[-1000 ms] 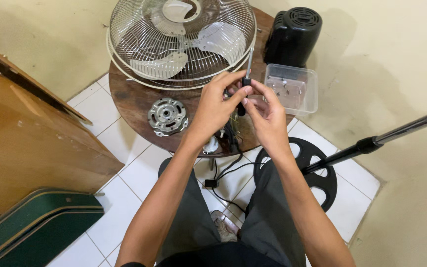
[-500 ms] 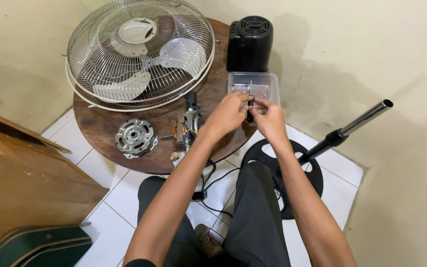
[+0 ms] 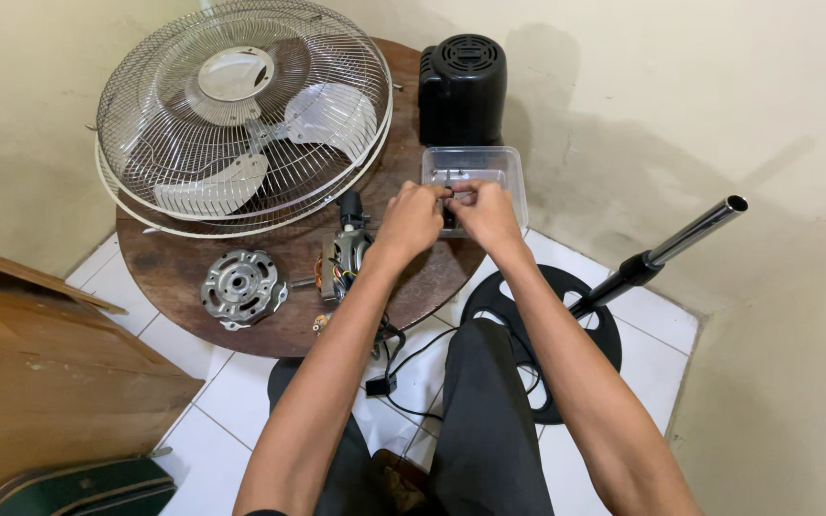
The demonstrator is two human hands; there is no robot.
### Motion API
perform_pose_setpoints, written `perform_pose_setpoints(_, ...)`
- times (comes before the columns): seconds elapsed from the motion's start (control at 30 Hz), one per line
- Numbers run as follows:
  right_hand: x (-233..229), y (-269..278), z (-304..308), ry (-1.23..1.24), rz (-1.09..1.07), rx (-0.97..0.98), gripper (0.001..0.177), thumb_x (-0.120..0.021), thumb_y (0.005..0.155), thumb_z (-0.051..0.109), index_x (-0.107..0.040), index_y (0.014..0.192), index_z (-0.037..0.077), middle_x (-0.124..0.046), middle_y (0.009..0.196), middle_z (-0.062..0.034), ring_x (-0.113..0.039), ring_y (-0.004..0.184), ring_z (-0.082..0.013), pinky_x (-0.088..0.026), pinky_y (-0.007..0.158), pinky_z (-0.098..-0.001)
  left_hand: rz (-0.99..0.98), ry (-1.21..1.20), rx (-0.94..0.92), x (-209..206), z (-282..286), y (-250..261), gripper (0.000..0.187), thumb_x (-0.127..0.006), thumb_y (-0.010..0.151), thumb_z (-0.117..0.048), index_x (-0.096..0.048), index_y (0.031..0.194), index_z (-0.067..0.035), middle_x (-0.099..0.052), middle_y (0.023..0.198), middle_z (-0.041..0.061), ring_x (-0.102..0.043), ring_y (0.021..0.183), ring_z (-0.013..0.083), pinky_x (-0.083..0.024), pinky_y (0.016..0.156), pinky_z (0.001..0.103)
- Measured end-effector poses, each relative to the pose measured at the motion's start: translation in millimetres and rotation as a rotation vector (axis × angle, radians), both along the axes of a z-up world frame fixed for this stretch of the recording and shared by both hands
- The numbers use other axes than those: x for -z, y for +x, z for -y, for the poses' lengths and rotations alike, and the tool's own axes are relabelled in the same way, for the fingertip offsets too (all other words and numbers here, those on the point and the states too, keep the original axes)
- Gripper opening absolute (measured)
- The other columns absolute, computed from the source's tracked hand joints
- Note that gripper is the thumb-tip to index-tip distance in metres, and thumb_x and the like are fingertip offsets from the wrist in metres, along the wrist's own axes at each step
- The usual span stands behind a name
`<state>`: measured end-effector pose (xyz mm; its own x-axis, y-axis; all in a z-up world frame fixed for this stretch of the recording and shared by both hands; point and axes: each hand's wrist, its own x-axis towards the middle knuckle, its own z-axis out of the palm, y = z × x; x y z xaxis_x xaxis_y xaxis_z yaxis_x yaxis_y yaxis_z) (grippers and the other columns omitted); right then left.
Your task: The person disassembles an electric fan motor by removing screws with a screwdriver, separating the motor housing halves, and detaching the rear assembly. The removed parts are placed on the table.
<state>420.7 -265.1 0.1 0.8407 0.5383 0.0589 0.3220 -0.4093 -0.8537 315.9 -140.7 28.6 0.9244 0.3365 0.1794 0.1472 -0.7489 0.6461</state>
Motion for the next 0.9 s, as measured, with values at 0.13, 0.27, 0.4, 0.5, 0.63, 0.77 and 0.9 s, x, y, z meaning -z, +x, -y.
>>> perform_pose_setpoints(0.13,0,-7,3,0.038,0.132,-0.049,0.027,-0.074,0.084,0.010,-0.076,0.108,-0.002,-0.077,0.087,-0.0151,-0.075,0.079,-0.0197,-0.058,0.073,-0.0329,-0.007,-0.043,0.026,-8,0,-4,0.042,-0.054,0.087,-0.004,-0.074,0.123,-0.011,-0.068,0.111,0.029,-0.061,0.115,0.0417,-0.045,0.103,0.049)
perform_pose_setpoints(0.27,-19,-44,9,-0.091,0.406,0.032,0.038,-0.079,0.078,0.014,-0.073,0.114,0.000,-0.071,0.108,-0.0201,-0.062,0.106,-0.0355,-0.048,0.094,-0.0441,0.236,-0.096,0.054,-26,-4,-30,0.033,-0.053,0.089,-0.001,-0.073,0.116,-0.006,-0.070,0.112,0.024,-0.061,0.111,0.0409,-0.046,0.098,0.048)
perform_pose_setpoints(0.4,-36,-102,3,0.021,0.654,0.014,0.036,-0.074,0.091,0.015,-0.064,0.124,0.002,-0.055,0.133,-0.0199,-0.046,0.132,-0.0395,-0.033,0.115,-0.0481,0.357,-0.187,-0.041,-46,-16,-65,0.029,-0.048,0.095,0.001,-0.072,0.112,-0.003,-0.073,0.113,0.016,-0.069,0.107,0.0330,-0.052,0.097,0.042)
perform_pose_setpoints(0.5,-40,-142,-8,0.237,0.386,-0.195,0.037,-0.062,0.104,0.017,-0.055,0.137,0.002,-0.054,0.140,-0.0183,-0.052,0.138,-0.0358,-0.039,0.120,-0.0434,0.460,-0.287,-0.164,-51,-21,-96,0.031,-0.046,0.096,0.003,-0.071,0.113,-0.003,-0.074,0.112,0.016,-0.073,0.106,0.0295,-0.054,0.094,0.037)
perform_pose_setpoints(0.63,-30,-173,-23,0.344,0.162,-0.357,0.052,-0.064,0.100,0.023,-0.047,0.145,0.003,-0.048,0.149,-0.0189,-0.050,0.141,-0.0330,-0.039,0.119,-0.0413,0.485,-0.251,-0.311,-36,-27,-136,0.030,-0.046,0.101,-0.005,-0.070,0.117,-0.002,-0.070,0.120,0.017,-0.067,0.113,0.0311,-0.049,0.100,0.038)
perform_pose_setpoints(0.77,-18,-176,-32,0.370,0.139,-0.393,0.064,-0.071,0.096,0.026,-0.044,0.150,0.004,-0.042,0.155,-0.0211,-0.042,0.146,-0.0343,-0.033,0.120,-0.0422,0.463,-0.478,-0.310,-8,-30,-160,0.036,-0.040,0.110,-0.022,-0.068,0.125,-0.004,-0.065,0.132,0.014,-0.061,0.127,0.0281,-0.042,0.109,0.036)
perform_pose_setpoints(0.9,-14,-176,-36,0.397,-0.089,-0.442,0.075,-0.074,0.094,0.029,-0.035,0.154,0.008,-0.037,0.156,-0.0206,-0.035,0.147,-0.0322,-0.029,0.119,-0.0416,0.510,-0.503,-0.172,13,-29,-168,0.040,-0.041,0.111,-0.027,-0.061,0.137,-0.005,-0.056,0.144,0.014,-0.051,0.139,0.0277,-0.035,0.116,0.037)
